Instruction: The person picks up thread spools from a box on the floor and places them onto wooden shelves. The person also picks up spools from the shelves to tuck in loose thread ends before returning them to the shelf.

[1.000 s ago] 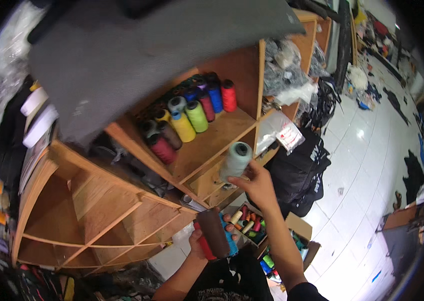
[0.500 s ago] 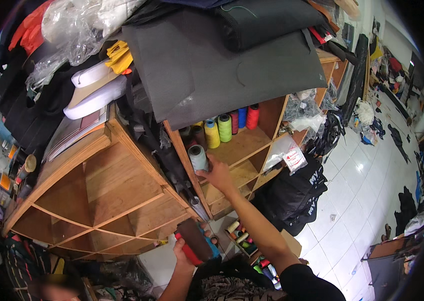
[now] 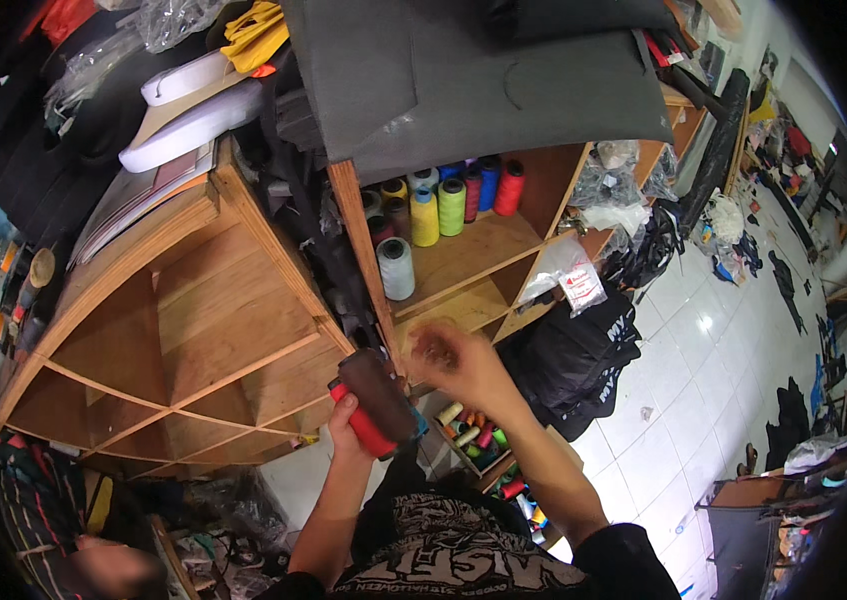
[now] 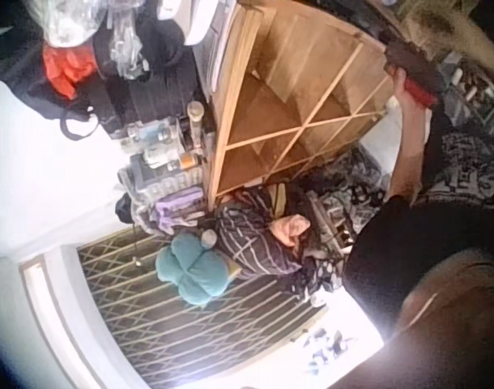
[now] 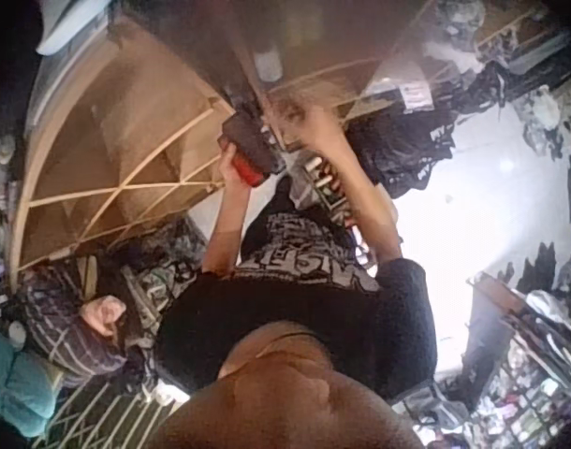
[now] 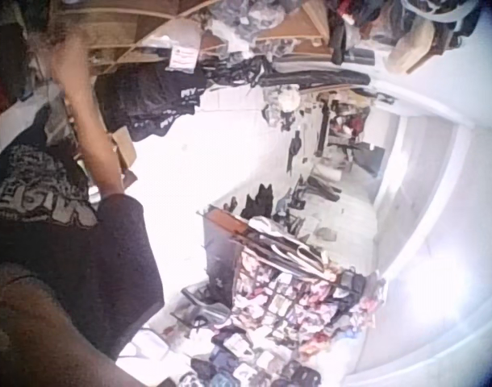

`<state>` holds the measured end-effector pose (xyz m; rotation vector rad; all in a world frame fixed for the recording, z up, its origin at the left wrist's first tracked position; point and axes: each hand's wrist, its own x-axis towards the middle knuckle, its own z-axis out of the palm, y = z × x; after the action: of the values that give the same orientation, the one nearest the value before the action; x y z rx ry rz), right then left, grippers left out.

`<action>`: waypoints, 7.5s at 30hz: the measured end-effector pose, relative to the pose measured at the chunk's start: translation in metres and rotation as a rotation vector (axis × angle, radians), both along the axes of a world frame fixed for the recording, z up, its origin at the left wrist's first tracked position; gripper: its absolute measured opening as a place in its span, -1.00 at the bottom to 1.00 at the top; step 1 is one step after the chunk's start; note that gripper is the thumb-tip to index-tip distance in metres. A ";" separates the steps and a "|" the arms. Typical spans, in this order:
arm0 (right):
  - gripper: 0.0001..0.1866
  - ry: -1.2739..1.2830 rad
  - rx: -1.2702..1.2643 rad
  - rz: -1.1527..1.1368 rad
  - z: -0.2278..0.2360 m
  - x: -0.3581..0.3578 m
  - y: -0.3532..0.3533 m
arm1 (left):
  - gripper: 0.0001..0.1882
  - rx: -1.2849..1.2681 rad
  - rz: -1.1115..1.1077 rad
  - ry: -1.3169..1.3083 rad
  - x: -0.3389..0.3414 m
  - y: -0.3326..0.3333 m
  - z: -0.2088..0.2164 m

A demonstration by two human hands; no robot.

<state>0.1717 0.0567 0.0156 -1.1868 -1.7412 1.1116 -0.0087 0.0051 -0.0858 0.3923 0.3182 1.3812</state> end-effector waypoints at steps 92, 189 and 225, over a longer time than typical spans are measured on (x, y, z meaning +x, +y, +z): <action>-0.49 0.259 0.072 -0.102 0.025 0.031 0.017 | -0.37 0.435 -0.477 -0.119 0.016 -0.009 0.092; -0.47 -0.222 0.178 -0.435 -0.022 0.028 0.127 | -0.32 0.116 -0.166 0.383 0.002 0.016 0.032; -0.37 0.311 -0.411 0.290 -0.053 0.020 -0.024 | -0.35 0.143 -0.119 0.139 0.005 0.044 0.034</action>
<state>0.1913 0.0329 -0.0371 -0.9398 -1.5134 1.7913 -0.0035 0.0488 -0.0523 0.6180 0.3062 1.2659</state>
